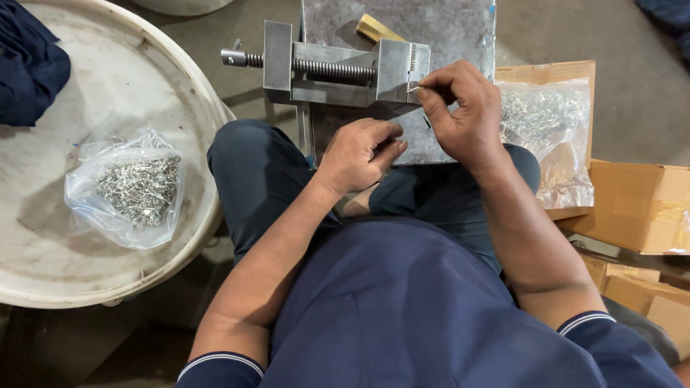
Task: The person sits on the floor and uses a metal bench vise to process small metal pins. They repeatedly pick up pins from a plastic bag, insert them into the vise jaws, tighten the screw to secure them, and then remove them to place them on the metal base plate.
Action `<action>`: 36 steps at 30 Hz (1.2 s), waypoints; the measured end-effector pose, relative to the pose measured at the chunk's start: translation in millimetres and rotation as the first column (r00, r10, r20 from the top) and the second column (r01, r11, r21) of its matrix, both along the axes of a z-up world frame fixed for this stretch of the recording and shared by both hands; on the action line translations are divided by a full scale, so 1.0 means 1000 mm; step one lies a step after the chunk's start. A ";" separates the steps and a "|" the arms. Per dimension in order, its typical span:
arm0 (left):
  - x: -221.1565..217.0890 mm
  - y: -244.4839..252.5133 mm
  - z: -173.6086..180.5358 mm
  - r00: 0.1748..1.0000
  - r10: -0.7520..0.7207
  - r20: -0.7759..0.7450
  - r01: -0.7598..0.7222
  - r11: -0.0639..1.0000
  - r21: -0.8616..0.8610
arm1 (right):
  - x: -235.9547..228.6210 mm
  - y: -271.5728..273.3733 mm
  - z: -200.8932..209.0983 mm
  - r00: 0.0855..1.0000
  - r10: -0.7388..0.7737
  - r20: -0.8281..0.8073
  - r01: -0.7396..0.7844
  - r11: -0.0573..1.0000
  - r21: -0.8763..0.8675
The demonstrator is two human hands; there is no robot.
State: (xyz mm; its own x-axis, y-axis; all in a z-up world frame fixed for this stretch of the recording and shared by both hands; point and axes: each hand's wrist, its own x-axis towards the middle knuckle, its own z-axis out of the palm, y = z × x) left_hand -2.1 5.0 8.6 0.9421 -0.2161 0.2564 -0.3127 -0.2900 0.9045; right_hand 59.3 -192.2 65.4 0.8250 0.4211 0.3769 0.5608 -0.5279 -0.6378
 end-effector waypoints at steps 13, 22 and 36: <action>0.000 -0.001 -0.004 0.999 0.014 0.030 -0.013 0.999 -0.032 | -0.005 0.005 0.006 1.000 0.016 0.009 -0.016 0.998 -0.059; 0.001 -0.002 -0.012 0.990 0.013 0.138 -0.007 0.999 -0.050 | -0.010 -0.043 -0.029 0.985 -0.152 -0.083 0.159 0.985 0.075; 0.007 -0.007 -0.013 0.983 -0.018 0.184 0.018 1.000 0.002 | -0.037 -0.050 -0.040 0.980 -0.176 0.095 0.198 0.917 -0.345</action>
